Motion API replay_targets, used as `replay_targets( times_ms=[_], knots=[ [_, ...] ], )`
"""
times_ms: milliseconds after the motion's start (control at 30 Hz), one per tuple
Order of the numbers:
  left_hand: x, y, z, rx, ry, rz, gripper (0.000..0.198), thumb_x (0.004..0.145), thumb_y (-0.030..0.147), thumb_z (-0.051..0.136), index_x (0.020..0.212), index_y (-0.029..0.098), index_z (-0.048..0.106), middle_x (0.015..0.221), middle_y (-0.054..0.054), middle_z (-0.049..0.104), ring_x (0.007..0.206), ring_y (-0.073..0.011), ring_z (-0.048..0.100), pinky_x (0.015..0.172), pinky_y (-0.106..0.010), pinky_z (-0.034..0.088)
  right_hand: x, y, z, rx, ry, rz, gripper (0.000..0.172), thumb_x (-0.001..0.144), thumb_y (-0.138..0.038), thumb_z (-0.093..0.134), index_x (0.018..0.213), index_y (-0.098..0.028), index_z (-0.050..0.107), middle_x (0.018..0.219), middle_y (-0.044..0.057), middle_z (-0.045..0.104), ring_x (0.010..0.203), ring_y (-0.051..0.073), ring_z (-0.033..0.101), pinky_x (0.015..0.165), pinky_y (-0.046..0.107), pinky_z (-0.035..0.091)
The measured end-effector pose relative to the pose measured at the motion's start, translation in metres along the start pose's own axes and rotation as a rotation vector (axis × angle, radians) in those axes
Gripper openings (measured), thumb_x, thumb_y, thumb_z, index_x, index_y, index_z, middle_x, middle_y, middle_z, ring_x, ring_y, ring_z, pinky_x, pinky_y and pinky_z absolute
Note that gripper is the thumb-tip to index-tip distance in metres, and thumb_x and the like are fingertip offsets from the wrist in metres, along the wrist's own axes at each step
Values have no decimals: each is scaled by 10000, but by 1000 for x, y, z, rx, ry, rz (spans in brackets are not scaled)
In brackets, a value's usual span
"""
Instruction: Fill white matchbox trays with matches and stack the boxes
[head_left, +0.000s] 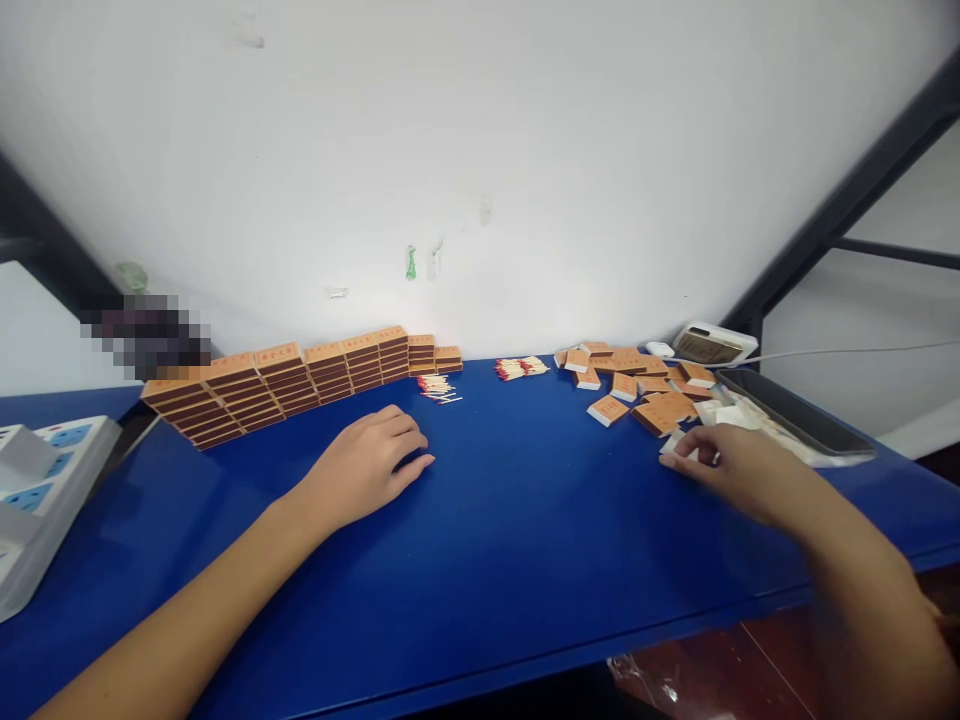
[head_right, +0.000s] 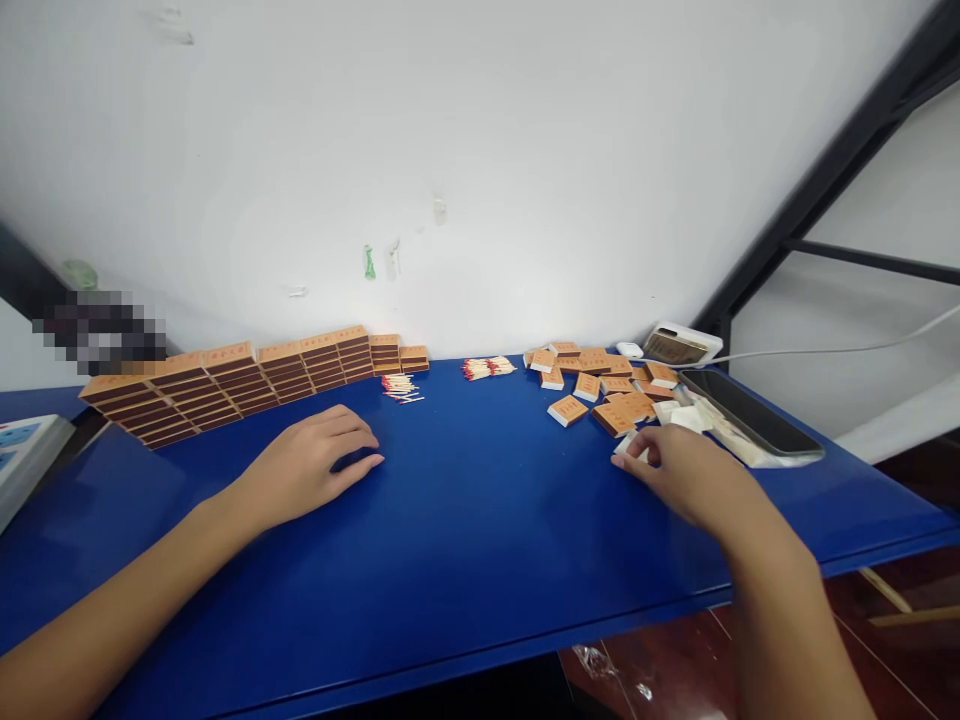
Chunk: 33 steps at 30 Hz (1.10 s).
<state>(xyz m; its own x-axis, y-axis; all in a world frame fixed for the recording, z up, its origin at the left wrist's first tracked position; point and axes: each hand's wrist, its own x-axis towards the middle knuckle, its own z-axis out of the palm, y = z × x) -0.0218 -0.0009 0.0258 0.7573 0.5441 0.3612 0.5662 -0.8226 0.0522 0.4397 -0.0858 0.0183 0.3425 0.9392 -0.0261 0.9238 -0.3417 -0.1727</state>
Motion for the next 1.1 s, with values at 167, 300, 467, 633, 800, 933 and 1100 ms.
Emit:
replay_targets(
  times_ms=[167,300,467,633,800,933,1100],
  knots=[
    [2,10,1,-90,-11,-54,225,1053,346,615,1086,181,766,1051,-77,777,1039,-251,685,864,-404,601,-14,-45,17,124,87,-77,277,937,-452,606,837,-219,718,846,91,761,761,257,699,663,349,453],
    [3,19,6,-98,4,-112,345,1006,434,678,1234,178,722,1141,-104,764,1075,-283,676,892,-447,592,-35,-135,20,237,62,-265,316,982,-492,579,811,-247,681,782,63,742,704,234,677,604,325,408],
    [3,20,13,-113,18,-169,562,881,567,786,1253,155,702,1100,-110,731,1028,-308,640,868,-473,564,-33,-236,12,284,-43,-541,259,970,-433,666,796,-241,678,795,56,749,687,208,644,581,312,345],
    [3,11,15,-118,9,-233,340,937,509,736,1065,195,758,1001,-77,693,923,-267,618,828,-447,525,30,-257,-2,394,9,-679,193,970,-301,655,802,-209,672,722,8,675,644,149,562,602,292,352],
    [2,4,14,-146,-17,-259,346,944,472,721,1151,196,746,1040,-78,687,966,-278,634,881,-469,533,81,-243,26,422,-89,-850,158,889,-265,764,1014,-177,724,892,18,665,731,139,555,706,274,420],
    [-2,-4,9,-170,-28,-225,458,877,502,773,1220,204,709,1118,-83,690,1037,-294,656,957,-486,544,85,-234,47,418,-99,-895,85,970,-252,665,967,-180,708,929,33,636,776,145,555,733,281,425],
    [-3,-12,6,-234,-61,-230,307,870,439,764,1080,223,706,1036,-49,686,950,-257,662,919,-462,557,84,-227,49,424,-174,-856,120,1020,-269,600,949,-190,656,955,36,617,811,161,574,736,298,445]
  ],
)
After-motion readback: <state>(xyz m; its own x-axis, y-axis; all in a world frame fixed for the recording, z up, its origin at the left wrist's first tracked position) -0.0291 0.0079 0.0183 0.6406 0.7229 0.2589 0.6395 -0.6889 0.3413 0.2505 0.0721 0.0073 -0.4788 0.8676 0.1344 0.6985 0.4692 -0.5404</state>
